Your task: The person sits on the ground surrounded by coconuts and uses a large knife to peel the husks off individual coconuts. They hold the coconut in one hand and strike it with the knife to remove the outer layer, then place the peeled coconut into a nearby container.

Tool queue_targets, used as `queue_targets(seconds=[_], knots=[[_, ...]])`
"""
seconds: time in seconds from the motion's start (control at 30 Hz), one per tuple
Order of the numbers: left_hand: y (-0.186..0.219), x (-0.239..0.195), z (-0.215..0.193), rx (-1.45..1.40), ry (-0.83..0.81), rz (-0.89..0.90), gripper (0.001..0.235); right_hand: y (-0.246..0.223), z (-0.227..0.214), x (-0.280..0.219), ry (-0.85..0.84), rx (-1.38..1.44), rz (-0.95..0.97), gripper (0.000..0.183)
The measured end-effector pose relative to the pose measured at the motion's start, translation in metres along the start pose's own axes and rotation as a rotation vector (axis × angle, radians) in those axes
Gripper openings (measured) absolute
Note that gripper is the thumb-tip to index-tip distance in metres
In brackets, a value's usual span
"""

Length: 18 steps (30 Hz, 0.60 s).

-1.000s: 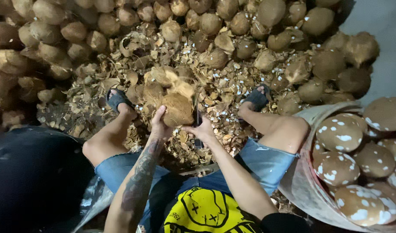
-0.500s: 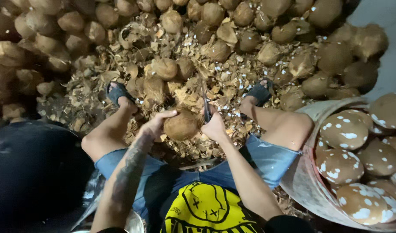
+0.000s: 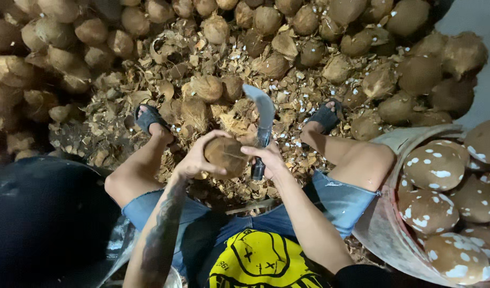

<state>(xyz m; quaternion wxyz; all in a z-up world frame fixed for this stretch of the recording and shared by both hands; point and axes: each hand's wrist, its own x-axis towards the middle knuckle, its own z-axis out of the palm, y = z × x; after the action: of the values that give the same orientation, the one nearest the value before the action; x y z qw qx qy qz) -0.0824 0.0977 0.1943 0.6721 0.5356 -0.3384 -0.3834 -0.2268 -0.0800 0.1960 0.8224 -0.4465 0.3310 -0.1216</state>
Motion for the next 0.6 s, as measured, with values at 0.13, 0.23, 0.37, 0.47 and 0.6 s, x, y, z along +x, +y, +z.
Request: queue_targets(seconds=[0.13,0.23,0.37,0.47,0.6], knots=[[0.019,0.001,0.007,0.352,-0.086,-0.166,0.122,0.007,-0.001,0.005,0.033,0.040,-0.057,0.041],[0.004,0.005,0.007,0.341,-0.044,-0.181,0.107,0.009,-0.010,0.015,-0.132,0.043,-0.215,0.043],[0.020,0.015,0.009,0.380,-0.066,-0.342,0.094,-0.004,-0.007,0.014,-0.258,0.043,-0.317,0.044],[0.056,0.039,0.020,0.394,-0.196,-0.586,0.117,-0.027,0.004,0.011,-0.405,-0.017,-0.430,0.042],[0.003,0.049,0.024,0.086,0.098,-0.556,0.077,-0.043,0.016,0.000,-0.400,-0.140,-0.474,0.040]])
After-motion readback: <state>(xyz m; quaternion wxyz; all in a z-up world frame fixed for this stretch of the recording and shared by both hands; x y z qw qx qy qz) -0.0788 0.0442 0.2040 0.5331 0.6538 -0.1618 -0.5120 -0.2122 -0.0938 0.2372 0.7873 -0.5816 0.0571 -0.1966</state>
